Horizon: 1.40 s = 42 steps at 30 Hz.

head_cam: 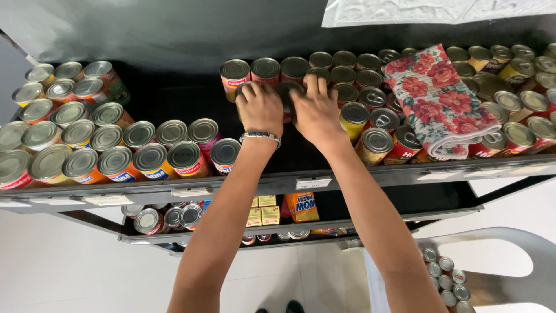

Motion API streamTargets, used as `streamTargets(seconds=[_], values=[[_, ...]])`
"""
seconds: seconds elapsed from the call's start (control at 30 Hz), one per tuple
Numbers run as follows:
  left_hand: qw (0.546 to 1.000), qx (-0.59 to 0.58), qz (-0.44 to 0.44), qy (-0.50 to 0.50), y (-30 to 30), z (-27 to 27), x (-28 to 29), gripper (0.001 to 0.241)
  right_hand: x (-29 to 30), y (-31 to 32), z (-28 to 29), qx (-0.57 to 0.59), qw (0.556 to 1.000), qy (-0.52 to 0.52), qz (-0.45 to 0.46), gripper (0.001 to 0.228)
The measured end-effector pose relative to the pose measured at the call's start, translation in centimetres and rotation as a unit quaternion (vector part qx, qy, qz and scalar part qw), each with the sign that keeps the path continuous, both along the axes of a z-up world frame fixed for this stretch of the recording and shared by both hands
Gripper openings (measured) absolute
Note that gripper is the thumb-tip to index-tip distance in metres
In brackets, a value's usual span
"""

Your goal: Wiping canned goods with a cloth and placing them onto grocery store shelves.

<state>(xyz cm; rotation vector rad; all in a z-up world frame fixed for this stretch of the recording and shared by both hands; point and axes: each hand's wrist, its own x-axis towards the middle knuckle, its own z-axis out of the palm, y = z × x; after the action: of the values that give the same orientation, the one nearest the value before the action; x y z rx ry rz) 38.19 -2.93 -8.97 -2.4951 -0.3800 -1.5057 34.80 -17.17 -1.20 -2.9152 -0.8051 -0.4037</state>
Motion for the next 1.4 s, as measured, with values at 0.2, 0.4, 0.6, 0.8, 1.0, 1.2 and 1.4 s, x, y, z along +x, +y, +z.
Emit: streamTargets(seconds=[0.2, 0.4, 0.6, 0.8, 1.0, 1.2, 1.4], values=[[0.991, -0.086, -0.022, 0.105, -0.9, 1.5, -2.7, 0.028, -0.9, 0.1, -0.6, 0.015, 1.0, 0.006, 0.013, 0.056], [0.957, -0.198, -0.039, 0.209, -0.3, 0.3, -1.6, 0.036, -1.8, 0.1, 0.9, 0.097, 0.994, 0.054, 0.013, 0.094], [0.983, -0.125, -0.011, 0.137, -0.8, -0.6, -1.7, 0.041, -0.1, -1.1, -0.6, -0.021, 0.999, -0.042, 0.009, 0.093], [0.996, -0.088, -0.007, 0.017, -0.6, -2.2, -1.2, 0.023, 3.5, -1.1, -4.0, -0.074, 0.988, -0.132, 0.043, 0.092], [0.996, -0.067, -0.01, 0.055, -1.5, 0.6, -6.0, 0.017, 1.3, -2.5, -3.4, -0.029, 0.994, -0.083, 0.06, 0.092], [0.991, -0.024, -0.089, 0.098, -2.8, 13.7, -17.0, 0.038, -4.5, -4.6, 1.7, 0.193, 0.939, -0.261, 0.115, 0.088], [0.922, -0.138, -0.334, 0.14, -6.2, 21.5, -28.7, 0.074, -17.9, -11.7, 8.7, 0.195, 0.938, -0.28, 0.063, 0.083]])
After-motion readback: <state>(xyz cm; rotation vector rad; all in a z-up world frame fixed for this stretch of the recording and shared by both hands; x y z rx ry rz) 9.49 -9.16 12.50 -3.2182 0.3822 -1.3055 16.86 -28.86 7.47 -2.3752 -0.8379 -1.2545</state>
